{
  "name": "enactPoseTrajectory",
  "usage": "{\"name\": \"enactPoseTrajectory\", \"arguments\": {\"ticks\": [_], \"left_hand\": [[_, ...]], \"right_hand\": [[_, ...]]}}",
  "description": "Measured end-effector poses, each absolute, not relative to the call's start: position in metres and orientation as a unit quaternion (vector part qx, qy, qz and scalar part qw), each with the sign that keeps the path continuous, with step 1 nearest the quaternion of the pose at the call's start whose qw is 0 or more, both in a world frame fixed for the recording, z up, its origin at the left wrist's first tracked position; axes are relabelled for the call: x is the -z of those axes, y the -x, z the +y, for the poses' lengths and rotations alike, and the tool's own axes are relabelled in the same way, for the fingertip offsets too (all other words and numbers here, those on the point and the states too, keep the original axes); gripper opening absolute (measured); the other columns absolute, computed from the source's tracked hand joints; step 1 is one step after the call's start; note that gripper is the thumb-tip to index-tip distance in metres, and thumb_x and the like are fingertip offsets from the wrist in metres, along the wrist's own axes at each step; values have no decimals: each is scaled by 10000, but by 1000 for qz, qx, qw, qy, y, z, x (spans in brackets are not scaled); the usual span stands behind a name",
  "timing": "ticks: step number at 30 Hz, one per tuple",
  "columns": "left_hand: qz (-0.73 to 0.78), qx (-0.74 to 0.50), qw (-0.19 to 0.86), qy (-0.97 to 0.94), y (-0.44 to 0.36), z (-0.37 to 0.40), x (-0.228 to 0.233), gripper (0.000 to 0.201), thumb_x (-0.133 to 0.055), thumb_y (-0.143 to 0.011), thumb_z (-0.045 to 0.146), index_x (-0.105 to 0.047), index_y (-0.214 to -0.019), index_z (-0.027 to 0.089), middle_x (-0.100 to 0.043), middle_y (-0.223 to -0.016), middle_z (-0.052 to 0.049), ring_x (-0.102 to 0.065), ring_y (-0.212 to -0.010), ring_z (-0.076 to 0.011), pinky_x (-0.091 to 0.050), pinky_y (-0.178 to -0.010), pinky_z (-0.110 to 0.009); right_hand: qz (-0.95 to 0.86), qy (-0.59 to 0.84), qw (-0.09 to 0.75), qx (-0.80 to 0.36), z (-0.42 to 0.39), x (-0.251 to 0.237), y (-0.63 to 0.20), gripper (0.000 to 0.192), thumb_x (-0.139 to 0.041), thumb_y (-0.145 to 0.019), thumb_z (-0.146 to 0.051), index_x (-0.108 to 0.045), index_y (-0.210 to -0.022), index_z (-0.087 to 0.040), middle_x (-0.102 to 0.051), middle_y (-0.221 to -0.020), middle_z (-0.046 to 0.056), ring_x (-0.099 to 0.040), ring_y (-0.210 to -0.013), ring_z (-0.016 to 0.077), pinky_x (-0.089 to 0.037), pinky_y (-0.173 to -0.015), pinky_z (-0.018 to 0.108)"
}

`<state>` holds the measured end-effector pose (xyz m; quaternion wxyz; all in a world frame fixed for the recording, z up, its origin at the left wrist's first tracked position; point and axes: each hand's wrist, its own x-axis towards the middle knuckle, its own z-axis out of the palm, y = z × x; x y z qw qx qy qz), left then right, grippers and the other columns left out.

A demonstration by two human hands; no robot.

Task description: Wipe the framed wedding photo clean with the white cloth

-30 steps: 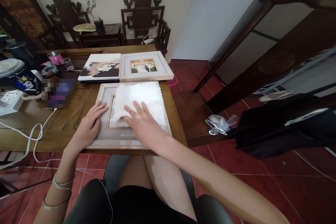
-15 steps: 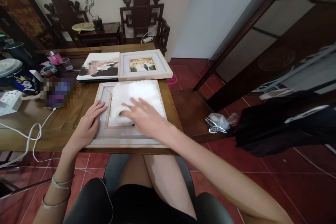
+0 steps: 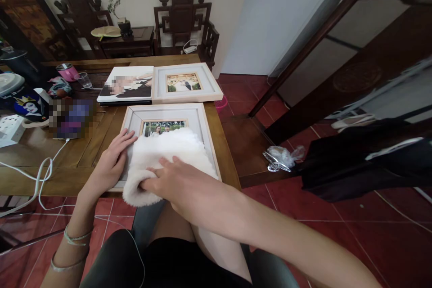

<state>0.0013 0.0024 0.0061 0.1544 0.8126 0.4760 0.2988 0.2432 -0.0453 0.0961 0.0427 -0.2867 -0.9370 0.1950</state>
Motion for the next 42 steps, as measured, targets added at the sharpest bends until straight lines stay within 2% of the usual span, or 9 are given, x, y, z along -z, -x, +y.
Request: {"name": "enactPoseTrajectory", "arguments": {"ticks": [4, 8, 10, 12, 16, 22, 28, 33, 42], "left_hand": [[467, -312, 163, -811, -2, 2, -6, 440, -378, -900, 118, -559, -1296, 185, -502, -1437, -95, -298, -1436, -243, -283, -1173, -505], [474, -303, 153, -813, -2, 0, -9, 455, -349, -906, 103, -541, -1313, 171, -498, -1439, -104, -310, -1431, -236, -277, -1172, -520], [480, -293, 157, -812, -2, -1, -10, 448, -346, -912, 103, -538, -1314, 151, -489, -1445, -121, -303, -1434, -236, -270, -1174, -519], [483, -291, 159, -810, -3, -1, -12, 442, -343, -917, 109, -540, -1312, 145, -484, -1448, -128, -297, -1437, -235, -266, -1176, -515], [480, -295, 155, -811, -3, -1, -11, 436, -334, -927, 120, -536, -1313, 134, -486, -1445, -134, -301, -1435, -229, -261, -1180, -502], [481, -293, 154, -812, -3, 1, -9, 432, -335, -930, 121, -531, -1314, 157, -486, -1447, -122, -296, -1438, -225, -267, -1176, -508], [478, -297, 148, -813, -3, 2, -8, 436, -338, -923, 120, -537, -1308, 164, -496, -1440, -114, -304, -1434, -225, -265, -1178, -508], [478, -288, 149, -816, -3, 1, -10, 458, -338, -916, 113, -517, -1333, 172, -484, -1450, -113, -297, -1437, -229, -266, -1175, -523], [480, -293, 152, -813, -3, 1, -10, 447, -339, -916, 110, -537, -1314, 163, -492, -1444, -116, -303, -1435, -233, -265, -1176, -520]], "right_hand": [[-914, 342, 134, -172, -39, -108, -257, 672, -346, -752, 103, -533, -1266, -288, -630, -1186, 36, -619, -1031, 190, -496, -840, 287], [-897, 409, 167, 15, 0, -93, -266, 763, -339, -727, 149, -487, -1360, -250, -484, -1443, 79, -371, -1371, 309, -384, -1059, 490], [-892, 420, 148, 84, 18, -80, -267, 757, -357, -714, 168, -506, -1356, -206, -446, -1479, 84, -206, -1433, 359, -251, -1118, 607], [-891, 429, 108, 104, 29, -67, -266, 723, -375, -717, 172, -541, -1327, -180, -467, -1461, 91, -153, -1437, 387, -187, -1111, 679], [-896, 436, 24, 76, 28, -50, -256, 697, -421, -697, 160, -575, -1292, -168, -463, -1460, 93, -218, -1411, 423, -244, -1074, 696], [-911, 413, 6, 17, -21, -61, -242, 573, -453, -766, 87, -587, -1273, -146, -464, -1457, 130, -323, -1354, 454, -304, -1055, 661], [-930, 352, 72, -74, -36, -69, -254, 707, -383, -679, 147, -592, -1247, -219, -528, -1407, 68, -375, -1366, 311, -374, -1084, 496], [-901, 418, 107, 42, 20, -51, -263, 759, -343, -662, 172, -528, -1321, -155, -366, -1530, 78, -206, -1432, 357, -252, -1135, 568], [-898, 437, 24, 37, 16, -51, -246, 668, -438, -714, 116, -517, -1337, -112, -407, -1491, 162, -232, -1393, 457, -250, -1077, 660]]}}
